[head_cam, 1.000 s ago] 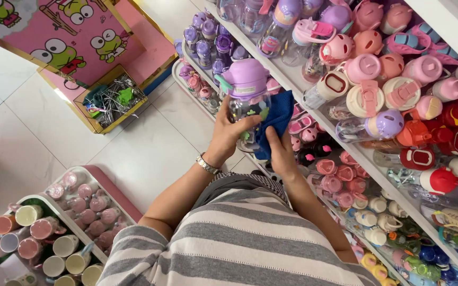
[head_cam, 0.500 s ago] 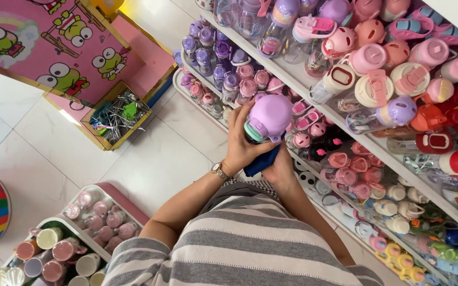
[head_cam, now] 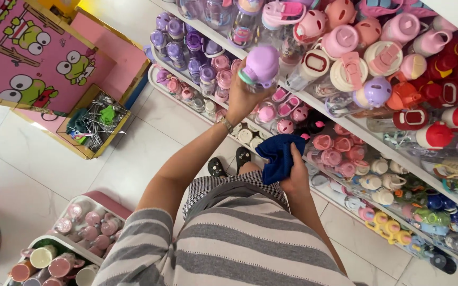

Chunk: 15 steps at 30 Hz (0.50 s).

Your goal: The recorder is cleaning and organizing various water bottles on store shelves using a cloth.

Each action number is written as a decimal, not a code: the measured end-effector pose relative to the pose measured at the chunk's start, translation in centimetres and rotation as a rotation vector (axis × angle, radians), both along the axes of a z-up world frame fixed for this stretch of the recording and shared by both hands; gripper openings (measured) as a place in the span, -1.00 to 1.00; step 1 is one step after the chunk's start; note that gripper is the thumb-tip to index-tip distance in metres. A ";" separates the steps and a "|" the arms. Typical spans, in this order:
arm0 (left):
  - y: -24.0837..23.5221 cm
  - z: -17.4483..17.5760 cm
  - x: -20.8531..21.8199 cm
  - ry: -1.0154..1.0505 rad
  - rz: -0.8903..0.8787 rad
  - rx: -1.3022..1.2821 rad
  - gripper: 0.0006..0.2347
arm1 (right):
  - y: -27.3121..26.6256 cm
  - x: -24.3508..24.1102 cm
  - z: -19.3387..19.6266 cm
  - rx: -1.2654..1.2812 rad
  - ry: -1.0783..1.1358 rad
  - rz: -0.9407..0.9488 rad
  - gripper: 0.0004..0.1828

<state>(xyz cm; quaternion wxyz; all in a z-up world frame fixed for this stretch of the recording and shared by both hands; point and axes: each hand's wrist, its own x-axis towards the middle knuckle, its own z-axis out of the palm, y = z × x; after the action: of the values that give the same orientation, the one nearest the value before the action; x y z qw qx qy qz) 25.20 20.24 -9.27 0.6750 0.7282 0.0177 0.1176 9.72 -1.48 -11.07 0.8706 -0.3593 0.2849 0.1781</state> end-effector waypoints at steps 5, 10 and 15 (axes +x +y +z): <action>-1.8 -2.1 6.2 -0.105 0.100 0.235 -0.07 | -1.9 0.5 0.3 -0.020 -0.001 -0.061 -0.64; -3.7 -4.9 9.9 -0.136 0.132 0.228 -0.09 | -4.2 1.6 0.1 -0.028 0.015 -0.086 -0.61; -4.4 -6.1 10.6 -0.038 0.091 0.255 -0.08 | -5.4 2.3 -1.2 -0.042 0.070 -0.114 -0.60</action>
<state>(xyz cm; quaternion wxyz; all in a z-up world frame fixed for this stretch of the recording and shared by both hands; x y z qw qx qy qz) 35.79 15.82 -15.36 0.5713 0.8041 0.0230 0.1631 11.98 -6.87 -12.27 0.8610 -0.3544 0.3390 0.1347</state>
